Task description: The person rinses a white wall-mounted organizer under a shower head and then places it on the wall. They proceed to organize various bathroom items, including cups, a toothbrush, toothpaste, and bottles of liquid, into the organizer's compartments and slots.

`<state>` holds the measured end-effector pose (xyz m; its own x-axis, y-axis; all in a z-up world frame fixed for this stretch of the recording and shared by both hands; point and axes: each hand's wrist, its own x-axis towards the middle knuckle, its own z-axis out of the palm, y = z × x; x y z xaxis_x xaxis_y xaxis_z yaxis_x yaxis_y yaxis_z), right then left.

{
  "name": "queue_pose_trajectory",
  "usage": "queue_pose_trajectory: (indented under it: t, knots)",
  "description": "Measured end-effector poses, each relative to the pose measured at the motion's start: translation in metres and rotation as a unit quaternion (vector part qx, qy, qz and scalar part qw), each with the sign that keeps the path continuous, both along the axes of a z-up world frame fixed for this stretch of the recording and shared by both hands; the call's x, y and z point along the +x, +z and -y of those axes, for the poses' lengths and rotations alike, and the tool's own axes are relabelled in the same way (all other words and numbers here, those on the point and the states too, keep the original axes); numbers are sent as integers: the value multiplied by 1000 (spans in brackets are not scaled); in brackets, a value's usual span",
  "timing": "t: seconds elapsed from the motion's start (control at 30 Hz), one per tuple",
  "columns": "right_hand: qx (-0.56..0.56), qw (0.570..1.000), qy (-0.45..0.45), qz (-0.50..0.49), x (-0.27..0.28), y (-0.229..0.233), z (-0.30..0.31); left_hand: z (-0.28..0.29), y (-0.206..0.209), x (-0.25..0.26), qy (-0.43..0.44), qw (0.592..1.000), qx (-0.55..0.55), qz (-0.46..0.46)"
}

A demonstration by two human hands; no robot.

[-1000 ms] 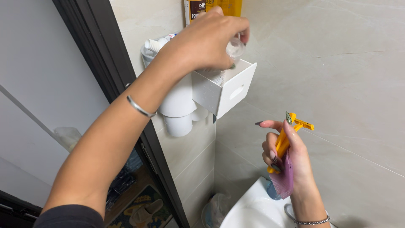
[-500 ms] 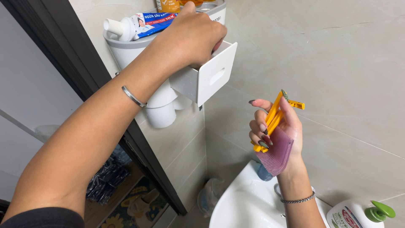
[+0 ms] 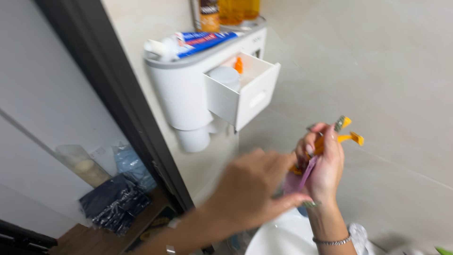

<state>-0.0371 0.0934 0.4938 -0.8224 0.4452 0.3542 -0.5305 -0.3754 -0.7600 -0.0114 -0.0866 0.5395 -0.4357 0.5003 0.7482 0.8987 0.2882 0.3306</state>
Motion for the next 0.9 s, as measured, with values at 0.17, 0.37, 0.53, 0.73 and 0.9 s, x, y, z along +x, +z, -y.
queue_pose_trajectory:
  t: [0.17,0.37,0.53,0.73,0.9]
  knots:
    - [-37,999,29,8,3,13,11,11,-2,-5,-2,998,17,-68]
    - [-9,997,76,26,5,20,18,59,101,-67,117,984,88,-100]
    - [27,994,99,45,7,19,26,43,145,-123,168,972,-52,-155]
    - [60,989,81,112,10,24,29,22,130,-142,182,957,-170,-146]
    - [47,980,114,158,11,25,27,37,139,-143,131,978,-50,-158]
